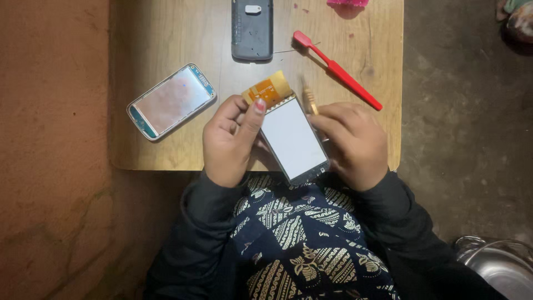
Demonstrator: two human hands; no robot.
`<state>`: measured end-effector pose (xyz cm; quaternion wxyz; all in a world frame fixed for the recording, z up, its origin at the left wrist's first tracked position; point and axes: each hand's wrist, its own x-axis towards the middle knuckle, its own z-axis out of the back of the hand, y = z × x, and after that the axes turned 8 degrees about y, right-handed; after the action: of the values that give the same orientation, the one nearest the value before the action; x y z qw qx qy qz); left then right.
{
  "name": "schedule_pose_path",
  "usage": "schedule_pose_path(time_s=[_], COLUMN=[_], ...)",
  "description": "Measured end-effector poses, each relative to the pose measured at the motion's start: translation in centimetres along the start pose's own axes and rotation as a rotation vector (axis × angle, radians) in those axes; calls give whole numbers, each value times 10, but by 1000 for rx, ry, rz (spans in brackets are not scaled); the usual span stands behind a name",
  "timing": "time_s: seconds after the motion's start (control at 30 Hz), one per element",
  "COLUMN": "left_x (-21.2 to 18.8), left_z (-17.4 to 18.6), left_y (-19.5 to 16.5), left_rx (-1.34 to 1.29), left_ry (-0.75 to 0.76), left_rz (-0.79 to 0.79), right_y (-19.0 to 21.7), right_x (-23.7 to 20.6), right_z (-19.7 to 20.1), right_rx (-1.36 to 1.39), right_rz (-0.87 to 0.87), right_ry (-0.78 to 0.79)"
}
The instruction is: The person uses a screwdriver to remove screws from a white phone, then opens the back cover. They handle a second phone, peel off a protective film, and use a toothbrush to clean the internal components.
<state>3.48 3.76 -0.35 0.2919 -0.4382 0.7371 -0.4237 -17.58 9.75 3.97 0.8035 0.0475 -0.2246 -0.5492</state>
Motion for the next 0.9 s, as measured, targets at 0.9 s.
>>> schedule_pose_path(time_s=[0.9], left_x=[0], left_z=[-21], left_y=[-3], left_rx=[152], left_ry=[-66], left_rz=[-86], right_y=[2], right_x=[5], right_z=[20], right_rx=[1216], right_rz=[-786], right_ry=[110])
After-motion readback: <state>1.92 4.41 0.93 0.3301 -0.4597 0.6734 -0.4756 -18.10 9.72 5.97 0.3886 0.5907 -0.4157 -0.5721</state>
